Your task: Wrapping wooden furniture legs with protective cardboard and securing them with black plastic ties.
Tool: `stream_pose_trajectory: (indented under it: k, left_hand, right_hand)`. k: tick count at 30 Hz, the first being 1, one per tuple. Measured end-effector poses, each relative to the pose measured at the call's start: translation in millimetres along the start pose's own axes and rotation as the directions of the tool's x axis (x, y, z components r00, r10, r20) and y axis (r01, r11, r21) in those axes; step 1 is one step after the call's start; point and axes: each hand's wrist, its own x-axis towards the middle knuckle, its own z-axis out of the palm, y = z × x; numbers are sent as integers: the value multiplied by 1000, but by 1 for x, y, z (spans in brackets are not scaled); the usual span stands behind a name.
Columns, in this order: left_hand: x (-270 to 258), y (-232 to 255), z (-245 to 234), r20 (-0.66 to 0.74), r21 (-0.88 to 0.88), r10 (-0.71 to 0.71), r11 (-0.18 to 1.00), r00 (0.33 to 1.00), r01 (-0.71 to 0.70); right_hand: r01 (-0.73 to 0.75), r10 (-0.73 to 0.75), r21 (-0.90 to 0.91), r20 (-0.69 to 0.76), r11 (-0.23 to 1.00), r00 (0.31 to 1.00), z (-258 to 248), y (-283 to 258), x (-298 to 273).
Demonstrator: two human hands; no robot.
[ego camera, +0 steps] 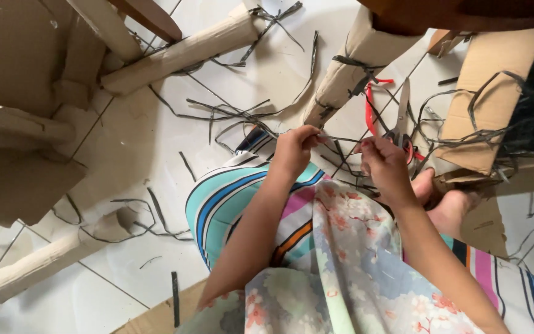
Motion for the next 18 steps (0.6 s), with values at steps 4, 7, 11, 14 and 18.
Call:
stream_pose_trajectory:
  k: [4,7,11,14,18]
  left_hand:
    - [-8,22,15,-172,-174,-242,961,955,213]
    - [-6,22,22,-203,-448,-369,858,907,249]
    - [1,20,32,-166,-631,-352,756,921,175]
    - [4,29,29,-160,-526,-343,823,925,214]
    - [6,30,27,-128,-545,-309,816,942,193]
  right_hand:
    - [-122,132,102,-99,987,986,-12,24,6]
    - [-132,132,16,-150,991,980,-21,48,11]
    - [-96,84,-74,-151,993,985,-24,51,21]
    - [-94,82,-103,-112,990,990,-21,49,27]
    - [-1,1,-5,-92,1000,996,3,54,34]
